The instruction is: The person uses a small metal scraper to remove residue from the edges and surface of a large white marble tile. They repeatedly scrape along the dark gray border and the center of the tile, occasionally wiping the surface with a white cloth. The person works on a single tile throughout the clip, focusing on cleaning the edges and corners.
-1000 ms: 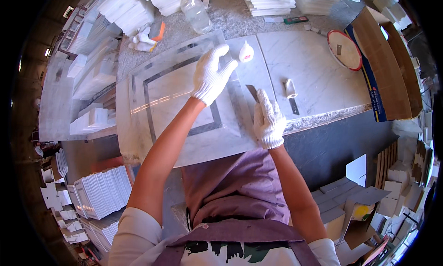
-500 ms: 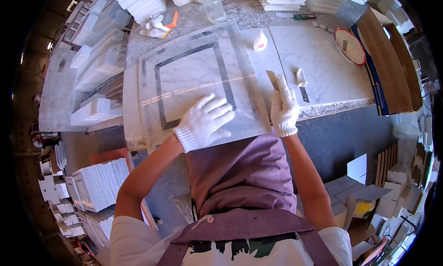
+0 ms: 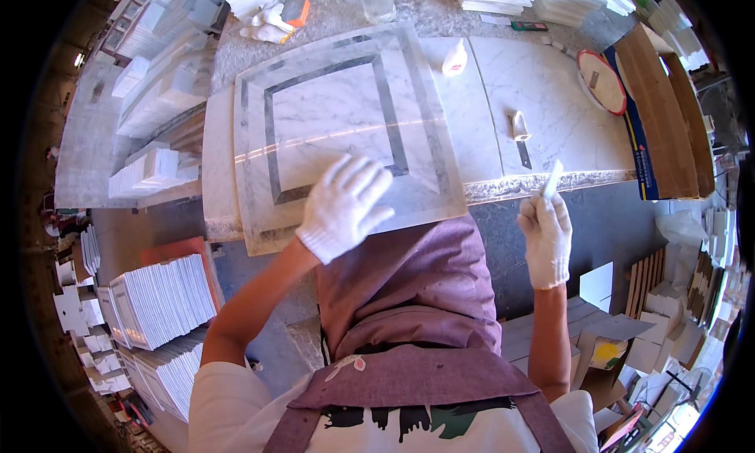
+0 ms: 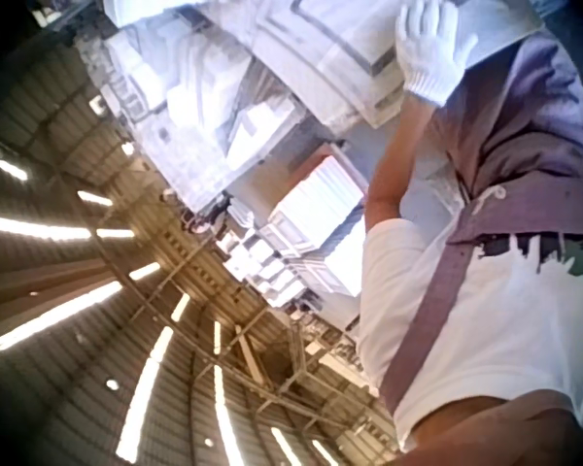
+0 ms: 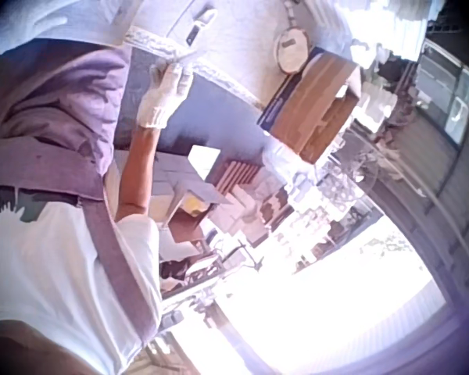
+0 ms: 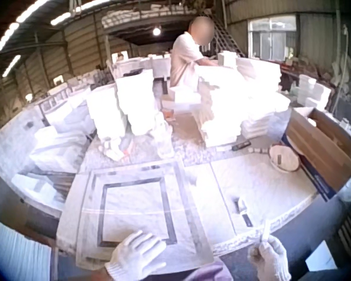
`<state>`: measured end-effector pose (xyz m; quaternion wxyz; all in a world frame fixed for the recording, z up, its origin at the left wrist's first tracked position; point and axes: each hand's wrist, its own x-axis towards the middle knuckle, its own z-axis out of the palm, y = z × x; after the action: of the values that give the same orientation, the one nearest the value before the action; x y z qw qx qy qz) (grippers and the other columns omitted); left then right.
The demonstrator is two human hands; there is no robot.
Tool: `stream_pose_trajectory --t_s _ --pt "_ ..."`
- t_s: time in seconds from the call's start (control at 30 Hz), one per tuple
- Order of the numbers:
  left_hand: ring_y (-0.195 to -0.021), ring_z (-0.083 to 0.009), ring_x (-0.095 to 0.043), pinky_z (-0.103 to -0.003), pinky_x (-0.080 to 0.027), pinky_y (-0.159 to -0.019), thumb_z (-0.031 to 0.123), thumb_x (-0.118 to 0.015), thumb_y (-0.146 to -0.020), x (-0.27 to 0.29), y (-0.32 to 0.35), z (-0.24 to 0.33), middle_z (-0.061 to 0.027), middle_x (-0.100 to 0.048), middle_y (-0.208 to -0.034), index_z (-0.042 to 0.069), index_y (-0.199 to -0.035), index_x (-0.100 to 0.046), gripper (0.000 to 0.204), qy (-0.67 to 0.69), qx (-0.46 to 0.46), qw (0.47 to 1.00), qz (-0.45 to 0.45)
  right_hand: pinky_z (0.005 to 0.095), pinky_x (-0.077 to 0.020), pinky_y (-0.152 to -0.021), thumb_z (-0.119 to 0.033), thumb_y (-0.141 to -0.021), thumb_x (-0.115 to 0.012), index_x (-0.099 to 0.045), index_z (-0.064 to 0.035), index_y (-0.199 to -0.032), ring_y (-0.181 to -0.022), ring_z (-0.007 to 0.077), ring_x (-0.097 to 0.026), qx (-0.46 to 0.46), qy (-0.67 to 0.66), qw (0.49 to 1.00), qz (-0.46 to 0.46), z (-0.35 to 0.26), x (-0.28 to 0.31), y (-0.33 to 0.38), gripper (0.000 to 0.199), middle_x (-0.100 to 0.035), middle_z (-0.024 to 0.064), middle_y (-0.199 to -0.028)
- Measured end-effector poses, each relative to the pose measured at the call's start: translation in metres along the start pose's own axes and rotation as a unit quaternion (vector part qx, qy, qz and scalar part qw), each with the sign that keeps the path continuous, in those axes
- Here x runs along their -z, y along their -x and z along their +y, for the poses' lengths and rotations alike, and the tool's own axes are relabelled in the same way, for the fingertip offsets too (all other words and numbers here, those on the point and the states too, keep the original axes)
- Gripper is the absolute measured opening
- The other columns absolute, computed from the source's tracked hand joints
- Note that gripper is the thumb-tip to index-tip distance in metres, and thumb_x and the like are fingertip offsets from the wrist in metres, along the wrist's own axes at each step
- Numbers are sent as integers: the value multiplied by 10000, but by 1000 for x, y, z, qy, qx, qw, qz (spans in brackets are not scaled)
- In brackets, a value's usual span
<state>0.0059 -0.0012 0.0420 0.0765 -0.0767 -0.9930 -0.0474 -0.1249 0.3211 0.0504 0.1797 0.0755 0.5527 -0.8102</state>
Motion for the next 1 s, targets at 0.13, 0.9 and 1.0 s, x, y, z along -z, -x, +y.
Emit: stream_pose_trajectory --t_s 0.13,0.9,1.0 --pt "-1428 -331 -446 -521 -280 -1220 502 -509 -1018 -11 -10 -31 -158 -540 -1485 78 -1407 -575 578 17 114 993 32 288 -488 -812 -206 -1046 -619 -626 -88 -1038 -847 102 -540 -18 3 1000 25 10 -15 18 118 -600 -5 -964" --pt "-1426 -348 -439 -532 -269 -1233 500 -671 -899 6 -21 72 -150 -531 -1452 154 -1418 -559 634 304 -155 940 7 225 -501 -692 -109 -1046 -557 -647 2 -1300 -756 53 -551 -19 165 984 -62 -5 -23 4 292 -594 -20 -874" --pt "-1338 -362 -501 -510 -341 -1163 482 -657 -898 -14 -21 -12 -150 -568 -1391 98 -1381 -567 623 19 137 987 83 218 -484 -654 -76 -1025 -559 -623 21 -1349 -726 63 -548 -27 208 976 -64 -9 -22 4 344 -581 -17 -826"
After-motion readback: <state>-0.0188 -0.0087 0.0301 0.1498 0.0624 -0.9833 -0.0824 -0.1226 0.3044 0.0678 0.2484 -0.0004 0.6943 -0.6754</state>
